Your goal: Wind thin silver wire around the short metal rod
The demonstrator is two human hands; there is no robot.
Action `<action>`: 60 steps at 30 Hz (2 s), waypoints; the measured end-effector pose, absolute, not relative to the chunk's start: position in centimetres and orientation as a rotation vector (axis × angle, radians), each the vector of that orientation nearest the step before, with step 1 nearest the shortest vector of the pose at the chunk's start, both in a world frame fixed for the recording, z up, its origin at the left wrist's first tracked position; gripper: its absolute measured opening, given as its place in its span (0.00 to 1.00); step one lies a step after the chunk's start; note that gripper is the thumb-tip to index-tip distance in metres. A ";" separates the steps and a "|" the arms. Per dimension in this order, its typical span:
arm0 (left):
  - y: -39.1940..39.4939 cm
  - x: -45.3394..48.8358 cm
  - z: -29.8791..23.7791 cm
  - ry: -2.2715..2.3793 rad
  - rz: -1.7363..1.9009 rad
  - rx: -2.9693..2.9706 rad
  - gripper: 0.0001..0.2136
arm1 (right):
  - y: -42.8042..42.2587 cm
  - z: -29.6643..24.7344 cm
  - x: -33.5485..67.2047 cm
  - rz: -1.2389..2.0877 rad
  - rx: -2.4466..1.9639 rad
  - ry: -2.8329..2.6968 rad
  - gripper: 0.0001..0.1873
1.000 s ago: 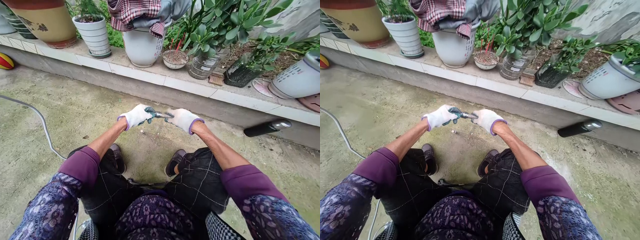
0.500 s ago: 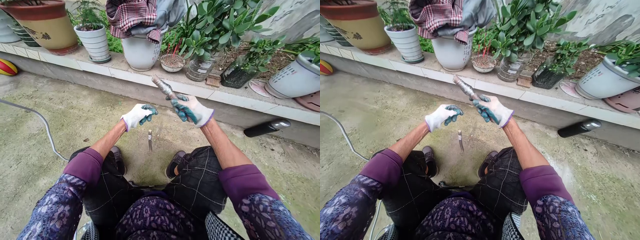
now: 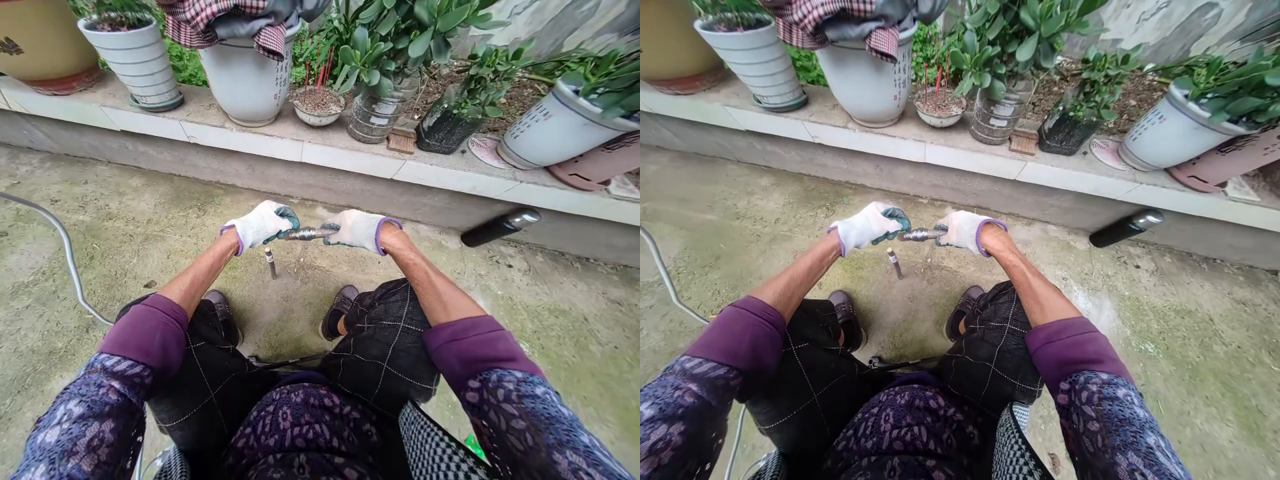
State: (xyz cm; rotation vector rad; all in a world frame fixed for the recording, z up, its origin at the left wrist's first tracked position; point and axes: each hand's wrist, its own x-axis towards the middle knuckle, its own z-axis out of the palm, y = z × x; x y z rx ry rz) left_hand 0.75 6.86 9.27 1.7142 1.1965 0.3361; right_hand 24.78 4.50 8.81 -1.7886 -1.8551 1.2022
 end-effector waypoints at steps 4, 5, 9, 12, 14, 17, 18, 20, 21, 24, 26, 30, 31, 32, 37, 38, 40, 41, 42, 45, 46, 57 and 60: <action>6.7 1.8 9.1 1.144 0.392 1.634 0.06 | 5.1 9.2 24.8 0.700 -1.973 -2.336 0.10; 6.7 1.9 9.0 1.147 0.415 1.600 0.05 | 5.2 9.3 24.7 0.609 -1.979 -2.376 0.13; 6.5 1.9 9.1 1.133 0.507 1.523 0.07 | 5.8 9.2 24.4 0.538 -1.914 -2.303 0.18; 6.0 1.3 9.8 1.106 0.553 1.512 0.07 | 6.3 9.1 24.0 0.585 -1.805 -2.181 0.17; 5.8 0.7 10.3 1.086 0.598 1.499 0.08 | 6.4 9.2 23.7 0.728 -1.738 -2.022 0.15; 5.9 -0.3 10.7 1.092 0.646 1.477 0.09 | 5.9 9.9 23.2 1.067 -1.638 -1.722 0.14; 6.0 -0.6 10.7 1.097 0.643 1.476 0.10 | 5.6 10.2 23.0 1.167 -1.601 -1.632 0.14; 6.3 -1.0 10.6 1.108 0.610 1.487 0.10 | 5.0 10.9 22.7 1.337 -1.532 -1.507 0.15; 6.4 -1.2 10.5 1.117 0.579 1.499 0.10 | 4.7 11.2 22.6 1.411 -1.493 -1.473 0.16; 6.7 -1.5 10.2 1.145 0.476 1.544 0.08 | 3.9 11.9 22.5 1.598 -1.377 -1.481 0.16; 6.8 -1.6 10.1 1.184 0.439 1.579 0.07 | 3.6 12.2 22.7 1.674 -1.376 -1.564 0.17; 7.3 -1.7 10.0 1.238 0.438 1.686 0.06 | 3.3 11.7 23.2 1.715 -1.507 -1.890 0.19; 7.4 -1.7 10.0 1.238 0.437 1.712 0.06 | 3.3 11.4 23.3 1.686 -1.531 -1.984 0.19; 7.4 -1.6 9.9 1.240 0.427 1.726 0.07 | 3.3 11.1 23.4 1.637 -1.563 -2.074 0.19; 7.0 -0.9 9.7 1.282 0.319 1.699 0.08 | 4.0 9.9 22.8 0.982 -1.775 -2.543 0.15; 6.9 -0.7 9.7 1.283 0.320 1.686 0.08 | 4.2 9.9 22.6 0.834 -1.811 -2.594 0.14; 6.8 -0.5 9.7 1.282 0.359 1.655 0.07 | 4.4 9.8 22.3 0.647 -1.886 -2.612 0.15; 6.7 -0.4 9.7 1.277 0.386 1.639 0.07 | 4.6 9.8 22.1 0.597 -1.920 -2.589 0.16; 6.7 -0.4 9.7 1.266 0.416 1.624 0.06 | 4.7 9.8 22.1 0.560 -1.941 -2.558 0.17; 6.6 -0.4 9.5 1.209 0.501 1.573 0.09 | 5.3 9.5 22.2 0.483 -1.947 -2.445 0.18; 6.6 -0.5 9.5 1.189 0.524 1.556 0.11 | 5.5 9.3 22.3 0.471 -1.933 -2.397 0.18; 6.2 -0.7 9.5 1.171 0.526 1.497 0.10 | 4.9 11.2 23.1 1.353 -1.481 -1.455 0.15; 6.7 -0.9 8.8 1.184 0.507 1.515 0.08 | 3.9 12.2 22.9 1.572 -1.405 -1.499 0.16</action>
